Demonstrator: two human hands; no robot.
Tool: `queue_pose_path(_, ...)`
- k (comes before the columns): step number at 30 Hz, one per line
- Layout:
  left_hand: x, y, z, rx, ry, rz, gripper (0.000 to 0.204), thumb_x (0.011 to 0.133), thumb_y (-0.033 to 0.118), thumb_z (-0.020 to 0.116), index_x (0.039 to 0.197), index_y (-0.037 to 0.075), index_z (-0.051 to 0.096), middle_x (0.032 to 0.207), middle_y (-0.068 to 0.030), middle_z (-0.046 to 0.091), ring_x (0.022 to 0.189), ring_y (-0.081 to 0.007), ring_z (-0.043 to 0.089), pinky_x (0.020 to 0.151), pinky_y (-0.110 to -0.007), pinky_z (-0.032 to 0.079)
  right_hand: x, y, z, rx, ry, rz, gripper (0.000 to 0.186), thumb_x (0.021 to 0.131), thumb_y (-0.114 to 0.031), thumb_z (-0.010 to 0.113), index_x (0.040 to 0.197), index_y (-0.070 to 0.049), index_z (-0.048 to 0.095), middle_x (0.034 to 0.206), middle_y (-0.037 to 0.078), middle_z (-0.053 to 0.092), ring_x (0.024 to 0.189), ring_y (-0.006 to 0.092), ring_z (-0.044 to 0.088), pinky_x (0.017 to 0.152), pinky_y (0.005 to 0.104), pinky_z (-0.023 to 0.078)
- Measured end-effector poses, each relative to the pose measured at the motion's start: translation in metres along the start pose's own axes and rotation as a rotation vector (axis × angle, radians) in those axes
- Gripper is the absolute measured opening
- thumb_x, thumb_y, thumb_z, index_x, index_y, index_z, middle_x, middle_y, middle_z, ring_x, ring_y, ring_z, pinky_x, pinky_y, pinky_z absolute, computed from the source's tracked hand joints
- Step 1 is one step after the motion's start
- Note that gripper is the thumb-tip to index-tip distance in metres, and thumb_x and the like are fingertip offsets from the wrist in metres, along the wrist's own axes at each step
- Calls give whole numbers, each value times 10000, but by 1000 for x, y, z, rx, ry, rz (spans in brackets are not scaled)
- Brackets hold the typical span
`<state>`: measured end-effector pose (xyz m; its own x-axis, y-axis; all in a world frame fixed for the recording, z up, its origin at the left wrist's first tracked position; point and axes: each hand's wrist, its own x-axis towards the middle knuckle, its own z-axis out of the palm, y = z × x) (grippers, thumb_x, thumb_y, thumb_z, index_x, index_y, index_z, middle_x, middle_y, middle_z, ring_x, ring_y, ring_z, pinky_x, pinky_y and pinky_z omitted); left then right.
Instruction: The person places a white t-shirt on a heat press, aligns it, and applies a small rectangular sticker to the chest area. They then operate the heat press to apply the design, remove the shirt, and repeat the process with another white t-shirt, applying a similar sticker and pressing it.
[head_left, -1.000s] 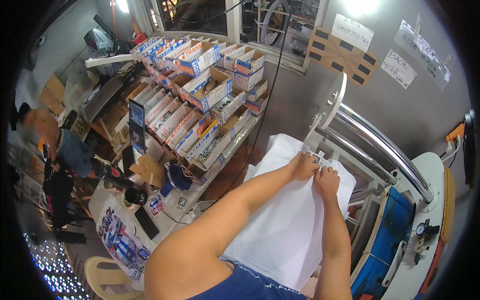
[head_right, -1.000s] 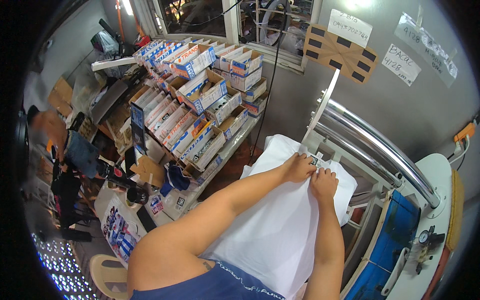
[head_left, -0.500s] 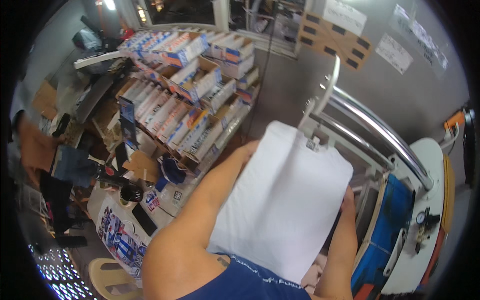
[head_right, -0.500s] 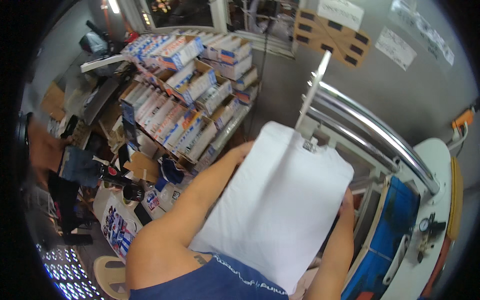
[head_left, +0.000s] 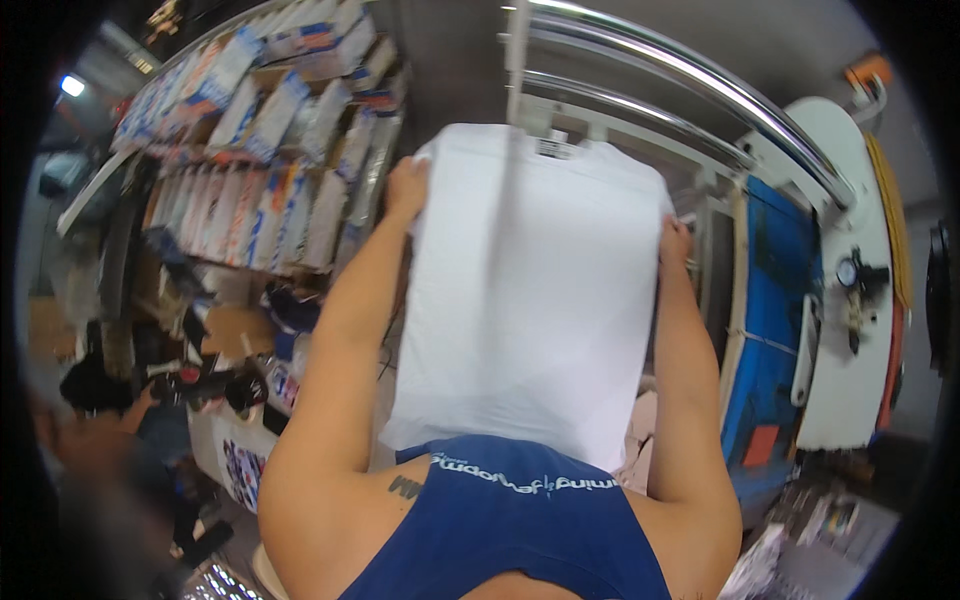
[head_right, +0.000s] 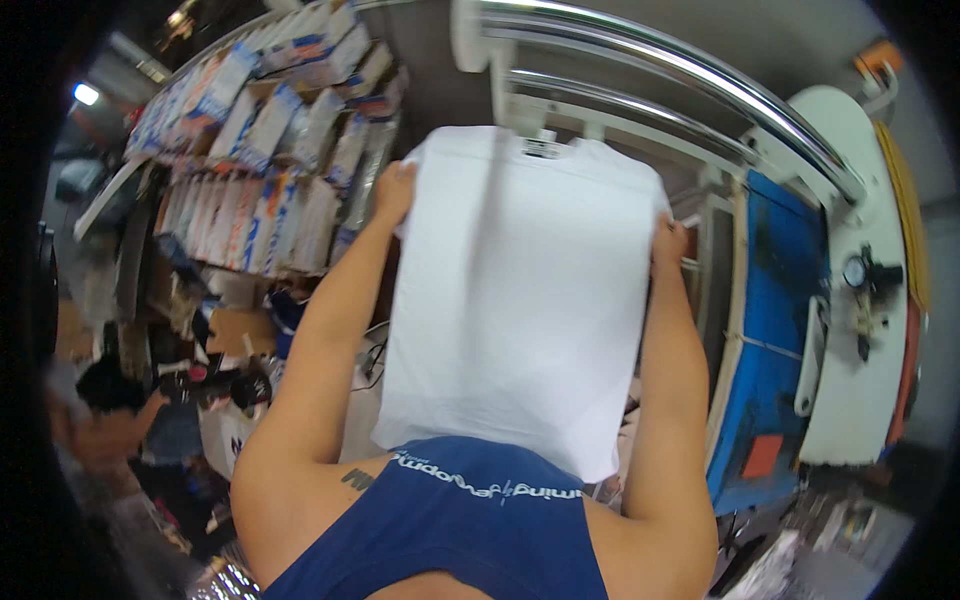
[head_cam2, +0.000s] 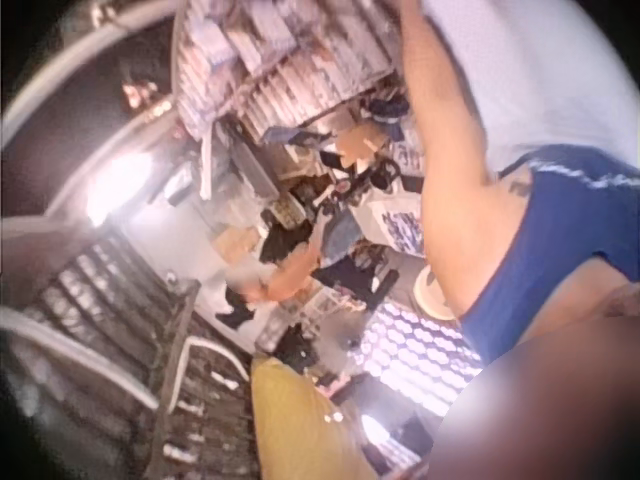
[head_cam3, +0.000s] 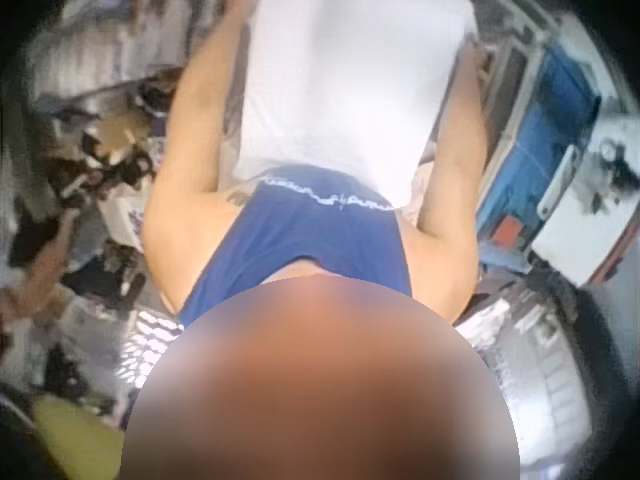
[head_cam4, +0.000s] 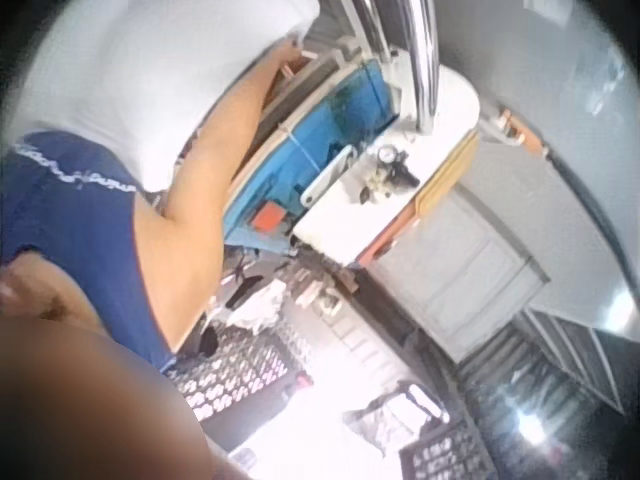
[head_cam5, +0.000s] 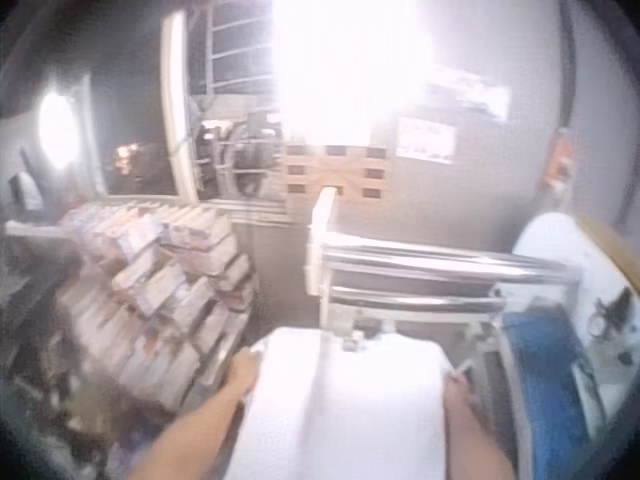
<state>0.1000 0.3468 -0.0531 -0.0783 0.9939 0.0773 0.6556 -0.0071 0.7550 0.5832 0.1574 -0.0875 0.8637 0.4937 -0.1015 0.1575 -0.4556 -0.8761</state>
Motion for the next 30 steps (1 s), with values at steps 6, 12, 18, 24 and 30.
queue_pose_path(6, 12, -8, -1, -75, -30, 104, 388, 999, 335, 569, 949, -48, 605, 949, -280, 649, 901, -422, 637, 765, -473, 461, -4, -9, -14, 265, -6, 89, 374, 947, -315, 690, 1150, -1, 687, 1066, 116, 707, 956, 214, 641, 858, 355, 500)
queue_pose_path(12, 9, -8, 4, -159, 0, 102, 375, 989, 316, 602, 913, -51, 605, 825, -241, 629, 732, -351, 570, 724, -442, 456, -15, -18, -3, -5, 14, 17, 308, 932, -291, 713, 983, 12, 692, 927, 114, 700, 850, 222, 628, 774, 372, 497)
queue_pose_path(18, 7, -9, 7, -182, -2, 27, 379, 962, 324, 643, 899, -49, 644, 853, -236, 663, 805, -324, 648, 746, -432, 478, -11, -21, -8, -59, 37, -18, 335, 918, -300, 724, 1009, 22, 705, 960, 153, 716, 883, 245, 654, 803, 365, 504)
queue_pose_path(24, -3, -15, -1, -106, 129, 105, 412, 963, 333, 657, 1172, -23, 661, 1104, -193, 707, 1017, -301, 675, 889, -379, 512, -41, -33, -30, -315, -19, -191, 362, 957, -333, 652, 1026, 20, 683, 1048, 198, 704, 960, 324, 668, 854, 407, 508)
queue_pose_path(30, -182, -83, -87, -492, -606, -398, 498, 1043, 406, 523, 1294, -14, 613, 1247, -124, 655, 1124, -212, 603, 992, -344, 460, -229, 24, -127, 57, -355, 234, 588, 1064, -456, 442, 1297, 62, 593, 1239, 181, 666, 1112, 272, 635, 966, 388, 484)
